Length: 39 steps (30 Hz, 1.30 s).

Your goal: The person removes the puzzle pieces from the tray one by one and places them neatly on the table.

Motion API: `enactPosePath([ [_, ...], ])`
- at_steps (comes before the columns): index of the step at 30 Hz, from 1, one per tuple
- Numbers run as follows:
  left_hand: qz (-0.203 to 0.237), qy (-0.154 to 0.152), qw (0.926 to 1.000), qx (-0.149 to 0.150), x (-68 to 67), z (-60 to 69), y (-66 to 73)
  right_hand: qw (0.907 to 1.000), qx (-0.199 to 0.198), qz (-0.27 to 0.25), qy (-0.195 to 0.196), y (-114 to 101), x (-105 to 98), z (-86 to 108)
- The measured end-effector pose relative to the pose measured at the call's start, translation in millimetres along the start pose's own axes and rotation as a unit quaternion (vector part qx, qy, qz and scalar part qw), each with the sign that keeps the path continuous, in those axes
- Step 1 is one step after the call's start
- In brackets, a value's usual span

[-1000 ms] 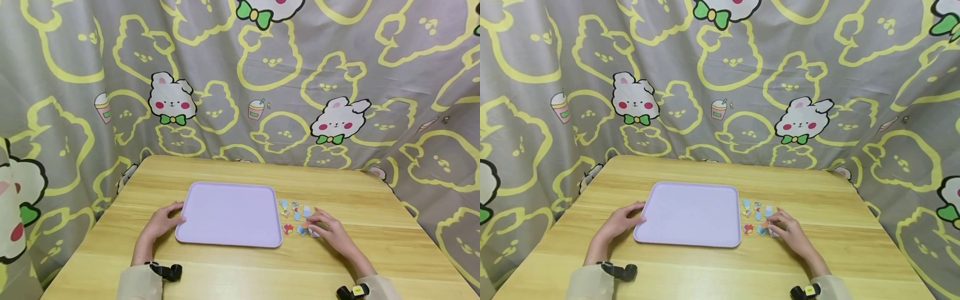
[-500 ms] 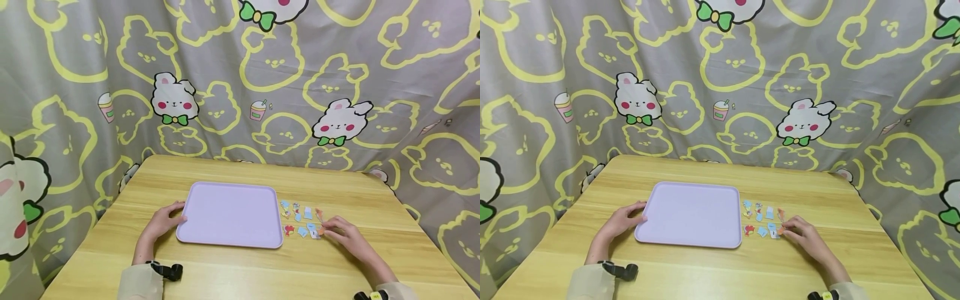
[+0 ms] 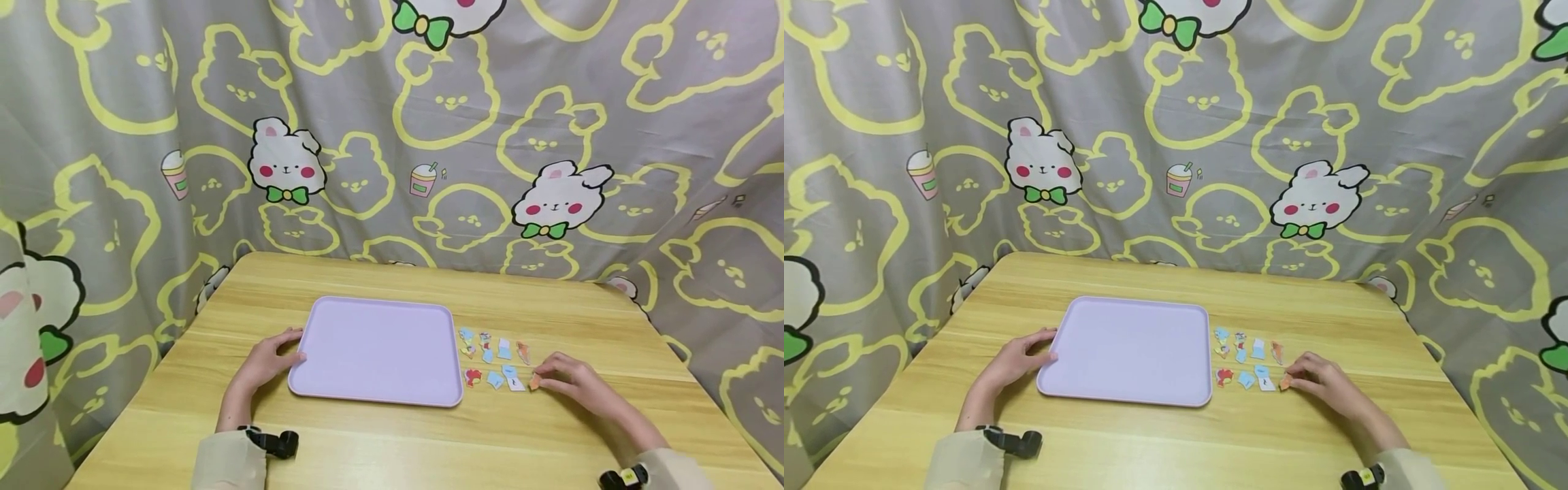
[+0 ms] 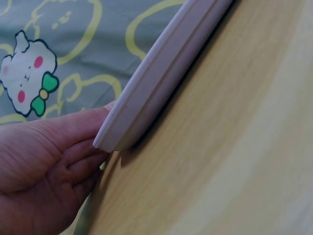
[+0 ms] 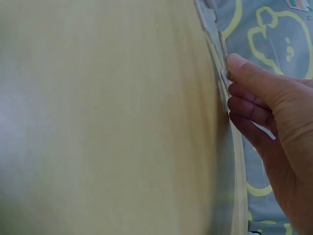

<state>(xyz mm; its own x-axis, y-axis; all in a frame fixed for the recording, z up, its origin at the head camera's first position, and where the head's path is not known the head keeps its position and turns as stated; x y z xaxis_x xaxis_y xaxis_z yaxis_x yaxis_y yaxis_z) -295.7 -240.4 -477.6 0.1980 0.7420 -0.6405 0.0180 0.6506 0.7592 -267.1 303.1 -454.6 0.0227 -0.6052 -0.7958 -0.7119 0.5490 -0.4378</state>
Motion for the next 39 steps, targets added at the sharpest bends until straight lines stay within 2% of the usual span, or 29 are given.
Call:
enactPosePath([
  [10,0.005,-0.011,0.9999,-0.003,0.4,1.0,0.5,0.9979,-0.039,0.037,-0.035,0.3,-2.0,-4.8],
  [17,0.008,-0.016,0.9998,-0.008,-0.3,2.2,-0.2,0.9964,-0.043,0.052,-0.051,0.5,-2.0,-6.8],
  [28,0.006,-0.02,0.9997,-0.01,0.3,2.6,-0.1,0.9941,-0.084,0.062,-0.031,-7.5,-1.5,-7.8],
  [32,0.0,-0.017,0.9998,-0.01,-1.1,1.9,-2.5,0.9936,-0.085,0.07,-0.027,-7.3,0.9,-8.8],
  [39,-0.001,0.003,0.9999,-0.011,-3.1,3.3,-6.3,0.9954,-0.062,0.07,-0.019,-3.6,3.9,-8.0],
])
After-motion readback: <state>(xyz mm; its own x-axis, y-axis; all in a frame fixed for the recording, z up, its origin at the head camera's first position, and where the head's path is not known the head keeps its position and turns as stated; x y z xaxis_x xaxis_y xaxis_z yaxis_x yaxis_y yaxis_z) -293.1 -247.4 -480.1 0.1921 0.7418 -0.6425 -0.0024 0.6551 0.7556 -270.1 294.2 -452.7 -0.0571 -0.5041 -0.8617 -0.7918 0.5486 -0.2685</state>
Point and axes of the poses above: each hand's wrist, its own z-axis away from the middle knuckle, its own x-axis out of the palm, y = z × x, the point moved 7 cm from there along -z, towards the middle knuckle, and after that the axes turned 4 degrees about -y, right-handed, at the moved point
